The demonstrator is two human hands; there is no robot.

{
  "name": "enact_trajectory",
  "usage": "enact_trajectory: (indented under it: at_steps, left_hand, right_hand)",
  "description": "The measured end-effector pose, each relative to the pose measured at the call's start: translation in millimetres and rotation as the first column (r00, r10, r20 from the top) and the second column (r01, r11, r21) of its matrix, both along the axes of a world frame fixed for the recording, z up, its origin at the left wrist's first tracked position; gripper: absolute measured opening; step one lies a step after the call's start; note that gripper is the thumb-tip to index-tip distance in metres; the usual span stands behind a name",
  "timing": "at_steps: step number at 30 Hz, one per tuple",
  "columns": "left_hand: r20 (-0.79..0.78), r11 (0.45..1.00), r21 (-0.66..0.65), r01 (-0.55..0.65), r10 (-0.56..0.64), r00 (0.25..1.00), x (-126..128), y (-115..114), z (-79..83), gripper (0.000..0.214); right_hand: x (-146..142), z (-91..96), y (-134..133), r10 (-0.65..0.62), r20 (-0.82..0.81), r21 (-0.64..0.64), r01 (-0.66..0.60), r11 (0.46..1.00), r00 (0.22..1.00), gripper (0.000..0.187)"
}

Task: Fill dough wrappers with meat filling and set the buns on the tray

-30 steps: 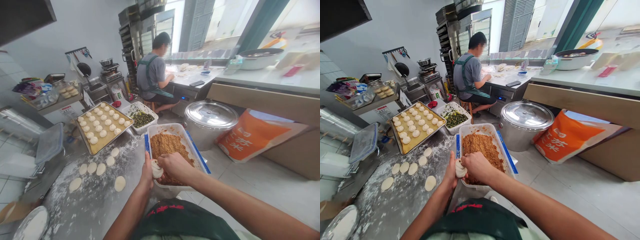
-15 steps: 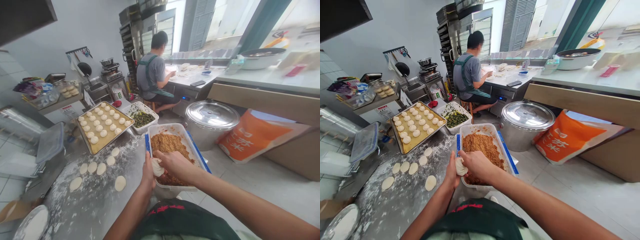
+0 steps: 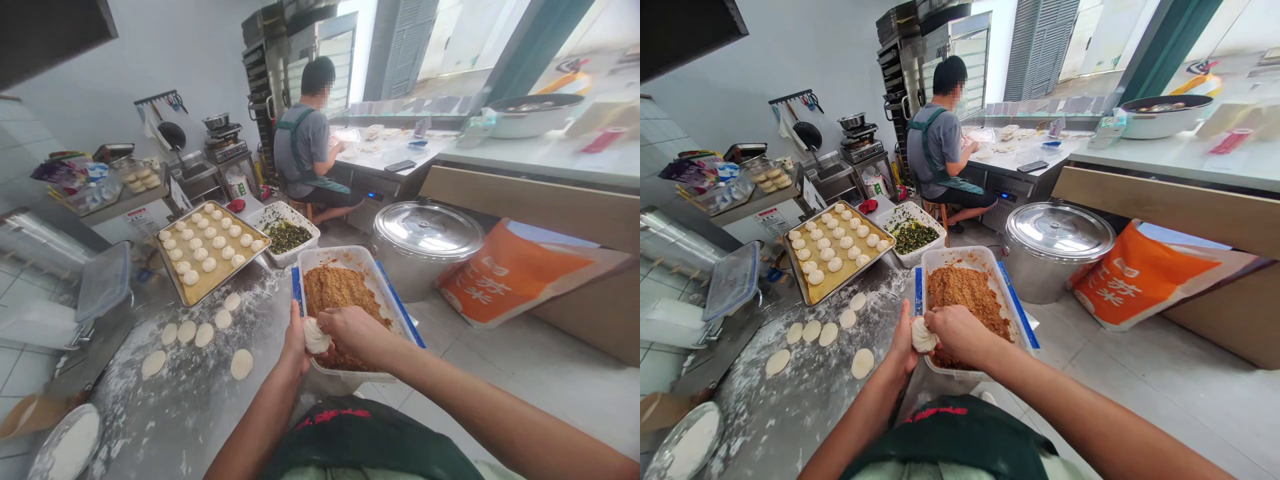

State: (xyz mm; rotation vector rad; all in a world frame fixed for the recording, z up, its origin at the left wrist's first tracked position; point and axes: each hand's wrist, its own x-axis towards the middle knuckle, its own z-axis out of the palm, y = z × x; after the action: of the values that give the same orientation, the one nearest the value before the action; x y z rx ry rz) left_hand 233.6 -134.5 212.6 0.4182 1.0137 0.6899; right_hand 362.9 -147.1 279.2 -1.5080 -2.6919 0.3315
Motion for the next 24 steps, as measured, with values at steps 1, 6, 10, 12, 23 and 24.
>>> enact_trajectory:
  at_steps: [1,6,10,12,23,24]
  left_hand:
    - [-0.009,0.999,0.043,0.019,-0.019,1.0,0,0,0.7,0.065]
    - [-0.055,0.993,0.079,0.092,-0.088,0.995,-6,4,7.9,0.071]
    - [0.064,0.982,0.116,0.147,-0.155,0.986,-13,7,20.3,0.07]
    - [0.09,0.98,0.18,0.079,-0.096,0.991,-13,4,24.3,0.065]
    - [0.036,0.994,0.111,0.005,-0.009,0.999,-6,0,14.0,0.07]
    - [0.047,0.99,0.134,-0.037,0.031,0.998,-7,-2,15.3,0.069]
  right_hand:
    - [0,0.4,1,-0.007,0.003,-0.007,0.007,1.0,1.0,0.007]
    - [-1,3.9,2,-0.066,-0.095,-0.041,0.063,0.997,0.993,0.012]
    - [1,5.1,4,-0.094,-0.249,-0.026,0.091,0.996,0.964,0.018]
    - [2,5.1,4,-0.122,-0.28,-0.004,0.126,0.992,0.952,0.021]
    - [-2,2.4,2,-0.174,-0.329,-0.09,0.153,0.984,0.928,0.018]
    - [-2,1.0,3,-0.161,-0.345,-0.085,0.14,0.986,0.925,0.02]
